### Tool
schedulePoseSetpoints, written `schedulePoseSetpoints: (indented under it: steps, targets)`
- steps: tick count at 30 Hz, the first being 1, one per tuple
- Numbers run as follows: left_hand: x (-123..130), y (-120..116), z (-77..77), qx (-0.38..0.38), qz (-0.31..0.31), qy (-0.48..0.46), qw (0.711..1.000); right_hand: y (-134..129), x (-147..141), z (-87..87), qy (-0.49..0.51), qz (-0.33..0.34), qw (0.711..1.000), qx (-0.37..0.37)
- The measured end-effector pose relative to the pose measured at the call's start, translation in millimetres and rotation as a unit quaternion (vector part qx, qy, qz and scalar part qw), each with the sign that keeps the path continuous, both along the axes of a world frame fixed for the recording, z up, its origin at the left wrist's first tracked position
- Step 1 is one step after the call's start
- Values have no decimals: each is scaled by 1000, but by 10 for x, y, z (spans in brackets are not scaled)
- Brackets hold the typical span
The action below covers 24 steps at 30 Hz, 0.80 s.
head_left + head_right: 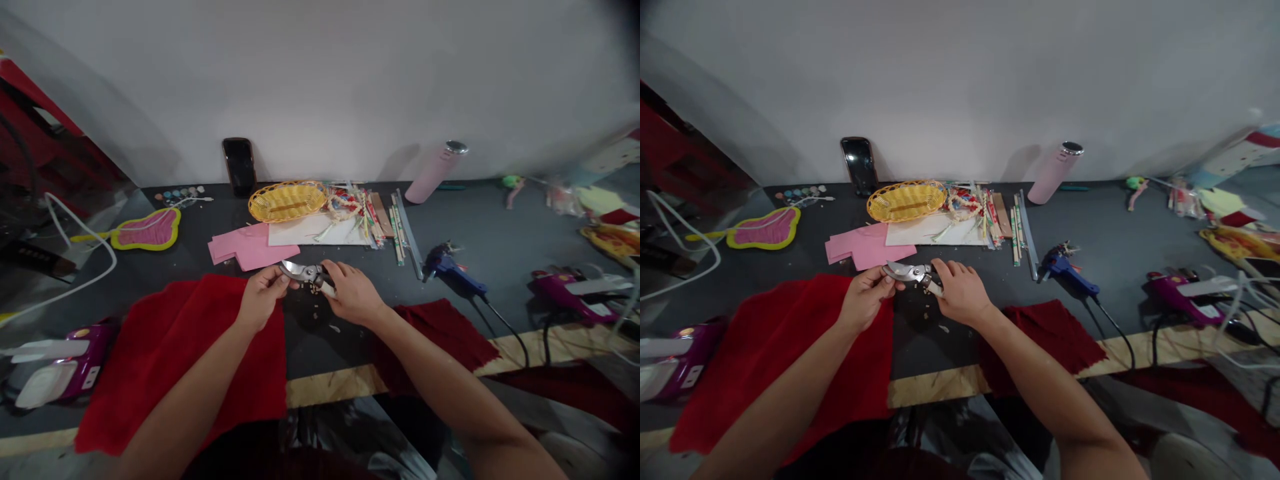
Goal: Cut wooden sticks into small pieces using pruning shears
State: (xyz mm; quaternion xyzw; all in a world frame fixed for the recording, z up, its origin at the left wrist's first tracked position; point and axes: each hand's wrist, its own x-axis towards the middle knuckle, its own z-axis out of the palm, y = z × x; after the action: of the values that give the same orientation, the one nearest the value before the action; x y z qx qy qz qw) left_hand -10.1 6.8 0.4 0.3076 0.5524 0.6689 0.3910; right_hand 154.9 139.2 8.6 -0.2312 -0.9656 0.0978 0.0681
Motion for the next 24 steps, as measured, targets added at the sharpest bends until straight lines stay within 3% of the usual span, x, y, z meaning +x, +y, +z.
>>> schedulePoseSetpoints:
  steps: [4, 9, 16, 24]
  targets:
    - [-14, -25, 37, -9, -25, 19, 999, 21, 17, 47, 14, 9, 999, 42]
    - [-25, -59, 63, -17, -67, 15, 998, 25, 27, 79, 9, 32, 999, 37]
    - [-44, -37, 28, -32, -51, -10, 998, -4, 0, 52, -8, 37, 999, 1]
    - [-73, -52, 99, -24, -51, -17, 998, -50, 19, 85, -38, 36, 998, -27]
